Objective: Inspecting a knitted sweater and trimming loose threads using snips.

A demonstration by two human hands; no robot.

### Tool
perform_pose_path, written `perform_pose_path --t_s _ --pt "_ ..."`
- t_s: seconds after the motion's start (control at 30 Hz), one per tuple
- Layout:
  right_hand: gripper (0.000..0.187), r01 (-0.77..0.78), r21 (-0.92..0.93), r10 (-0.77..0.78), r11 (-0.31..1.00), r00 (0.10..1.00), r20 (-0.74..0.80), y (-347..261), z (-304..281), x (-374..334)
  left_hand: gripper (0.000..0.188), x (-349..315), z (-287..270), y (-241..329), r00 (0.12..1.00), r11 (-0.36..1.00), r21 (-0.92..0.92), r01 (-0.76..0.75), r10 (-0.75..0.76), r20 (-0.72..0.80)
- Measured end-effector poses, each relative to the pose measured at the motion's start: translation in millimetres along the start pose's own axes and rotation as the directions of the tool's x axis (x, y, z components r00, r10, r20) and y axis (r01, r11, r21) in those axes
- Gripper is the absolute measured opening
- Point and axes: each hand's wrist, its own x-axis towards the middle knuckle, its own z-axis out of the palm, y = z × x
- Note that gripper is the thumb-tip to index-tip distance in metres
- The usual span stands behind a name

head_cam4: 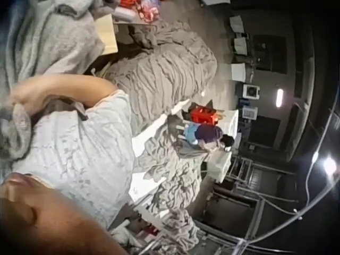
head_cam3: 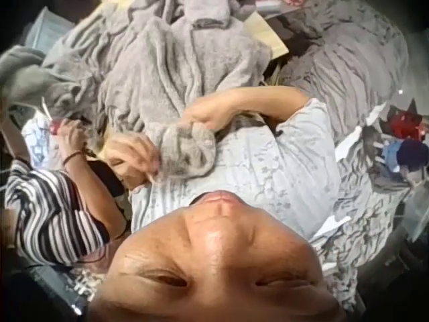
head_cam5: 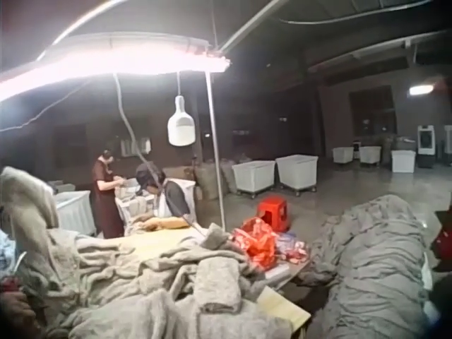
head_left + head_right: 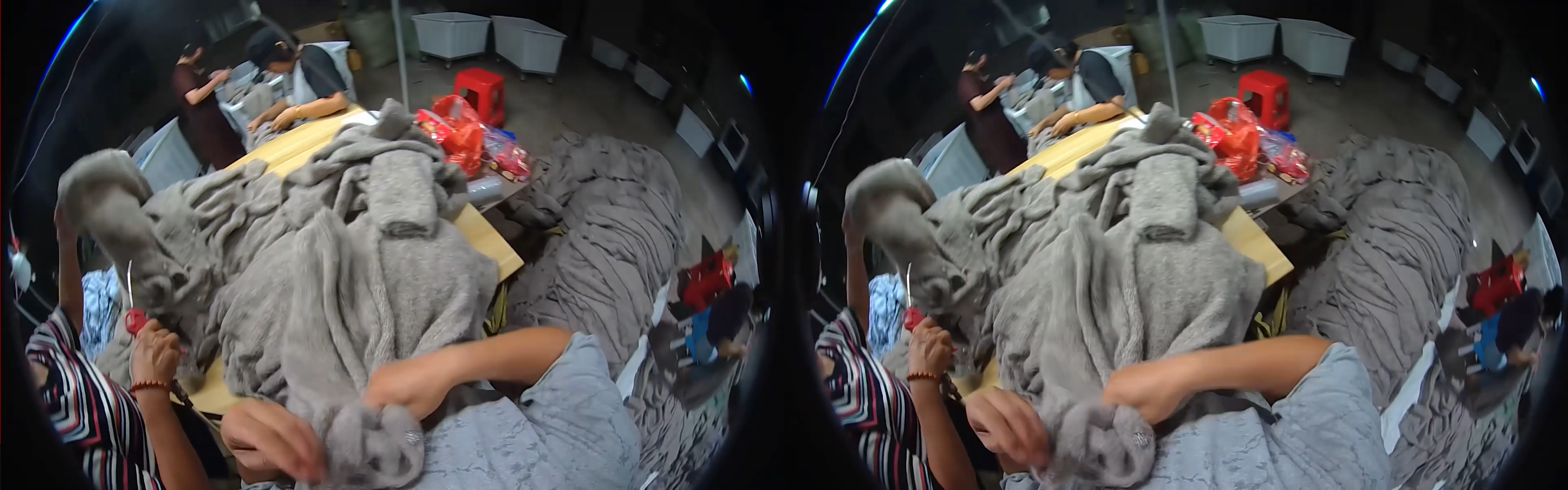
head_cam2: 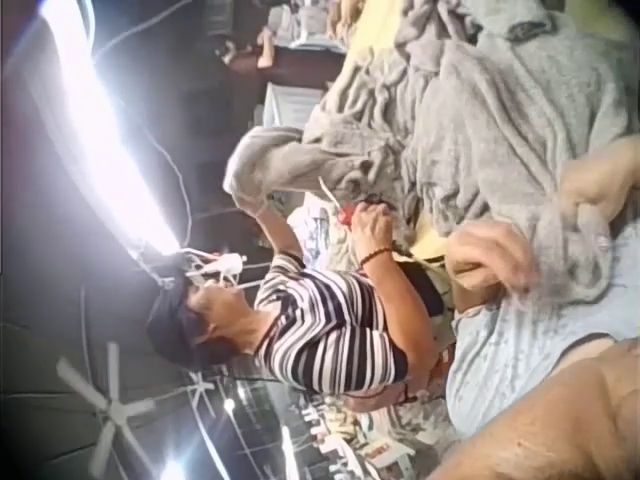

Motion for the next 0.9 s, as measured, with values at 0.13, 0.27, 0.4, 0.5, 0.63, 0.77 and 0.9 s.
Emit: perform_pose_path --t_s 0.13,0.27,0.4,0.5,0.63,0.77,0.9 --pt "0.022 -0.019 -0.372 -0.233 0.928 0.75 -0.619 -64.4 -115.1 -129.3 0.009 3.7 -10.8 -25.6 0.775 0.822 0.472 0.319 0.061 -0.629" --pt "0.034 -0.881 0.231 -0.339 0.412 -0.384 -0.859 -146.3 -269.5 -352.8 0.013 -10.4 -53.0 -47.9 0.741 0.816 0.401 0.416 -0.05 -0.669" --pt "0.064 -0.735 0.651 -0.662 0.189 -0.586 -0.468 -193.8 -301.6 -567.1 0.01 -10.4 -65.0 -58.8 0.691 0.826 0.325 0.459 -0.103 -0.715" --pt "0.075 -0.628 0.759 -0.641 -0.168 -0.516 -0.568 -142.7 -296.2 -557.9 0.01 -11.6 -66.8 -65.7 0.686 0.826 0.313 0.469 -0.117 -0.718" --pt "0.051 -0.966 0.26 -0.138 0.007 -0.258 -0.956 -32.3 -245.1 -391.0 0.012 -10.3 -74.4 -78.6 0.702 0.541 0.529 0.653 -0.172 -0.691" --pt "0.053 -0.839 0.146 0.214 0.525 -0.037 -0.976 78.3 -232.1 -305.0 0.017 7.5 -73.2 -97.6 0.801 0.374 0.709 0.597 -0.238 -0.549" --pt "0.083 -0.908 -0.2 -0.084 0.368 0.182 -0.98 191.9 -251.0 -230.7 0.017 20.2 -58.6 -104.1 0.803 0.366 0.718 0.593 -0.343 -0.488"
